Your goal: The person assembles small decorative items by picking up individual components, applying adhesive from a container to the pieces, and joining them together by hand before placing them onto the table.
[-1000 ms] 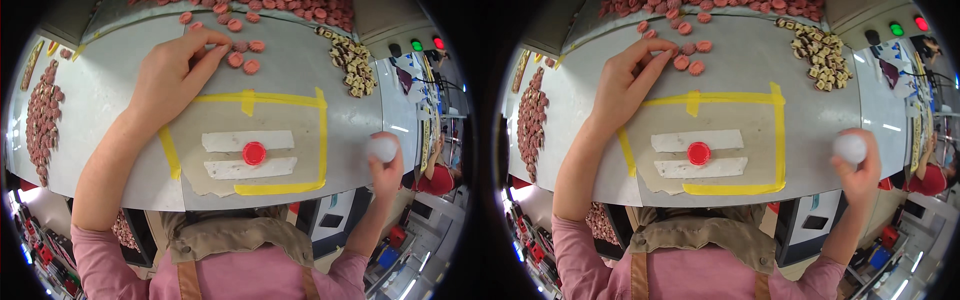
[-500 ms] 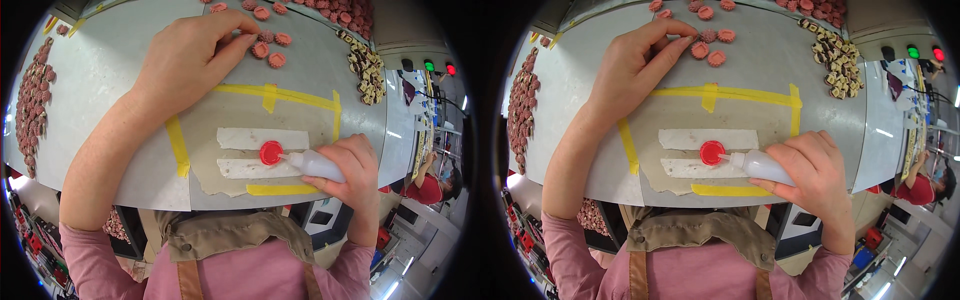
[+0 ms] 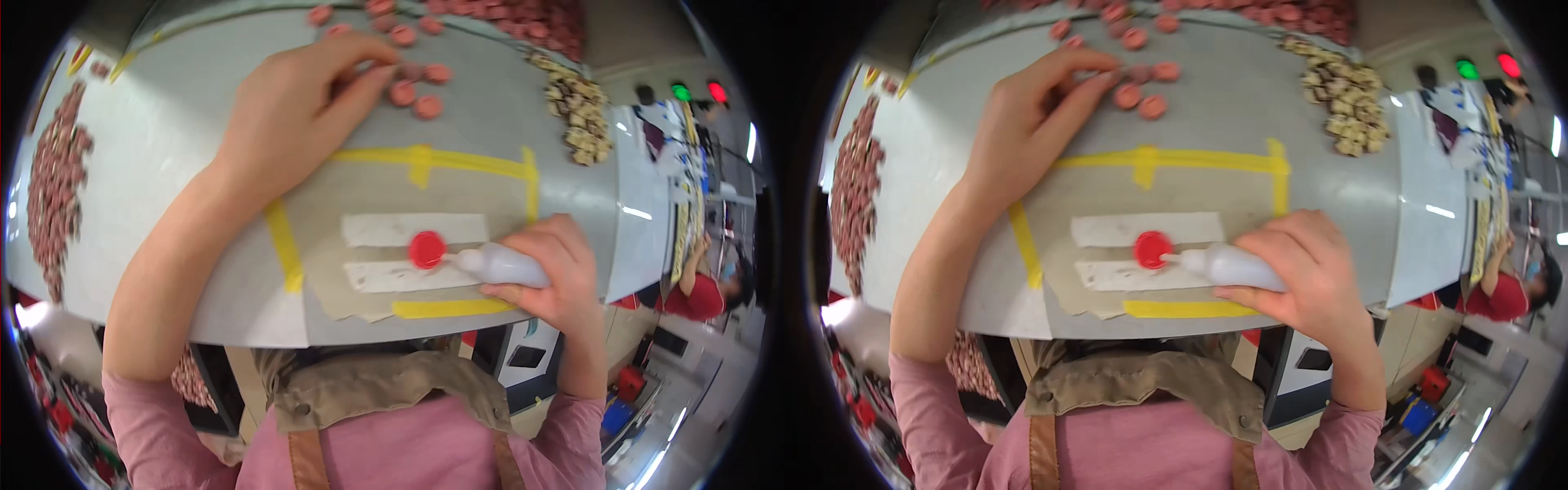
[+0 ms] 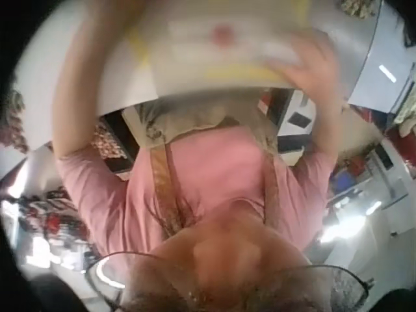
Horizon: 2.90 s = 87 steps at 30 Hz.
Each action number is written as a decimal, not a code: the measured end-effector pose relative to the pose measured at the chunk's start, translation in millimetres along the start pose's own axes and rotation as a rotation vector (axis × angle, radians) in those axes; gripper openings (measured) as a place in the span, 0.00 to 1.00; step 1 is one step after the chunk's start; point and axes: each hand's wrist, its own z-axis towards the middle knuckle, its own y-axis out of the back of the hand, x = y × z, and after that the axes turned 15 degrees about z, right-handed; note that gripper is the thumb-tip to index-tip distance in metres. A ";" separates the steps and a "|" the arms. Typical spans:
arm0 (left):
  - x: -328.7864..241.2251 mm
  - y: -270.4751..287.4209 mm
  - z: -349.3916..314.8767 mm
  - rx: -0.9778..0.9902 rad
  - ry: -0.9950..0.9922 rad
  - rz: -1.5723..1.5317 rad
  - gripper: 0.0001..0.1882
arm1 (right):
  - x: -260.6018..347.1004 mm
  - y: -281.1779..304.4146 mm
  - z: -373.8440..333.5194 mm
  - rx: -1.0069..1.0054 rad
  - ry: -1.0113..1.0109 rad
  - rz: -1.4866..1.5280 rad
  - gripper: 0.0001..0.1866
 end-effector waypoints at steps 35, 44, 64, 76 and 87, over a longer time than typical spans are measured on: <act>-22.0 21.8 -4.6 -0.177 0.084 0.028 0.09 | -52.6 38.4 1.8 -0.479 -0.234 -0.176 0.10; -5.9 33.2 -15.3 -0.186 0.242 -0.210 0.11 | -30.5 15.9 0.5 -0.416 -0.271 -0.027 0.09; -80.5 47.7 -123.0 0.032 0.624 -1.374 0.18 | 19.9 -6.9 7.3 -0.174 -0.113 0.038 0.07; -76.6 41.4 -135.9 0.016 0.571 -1.507 0.19 | 44.8 -16.8 11.5 -0.194 -0.228 0.137 0.08; -83.2 36.3 -141.4 0.029 0.509 -1.309 0.18 | 75.5 -56.6 21.7 -0.090 0.079 0.091 0.11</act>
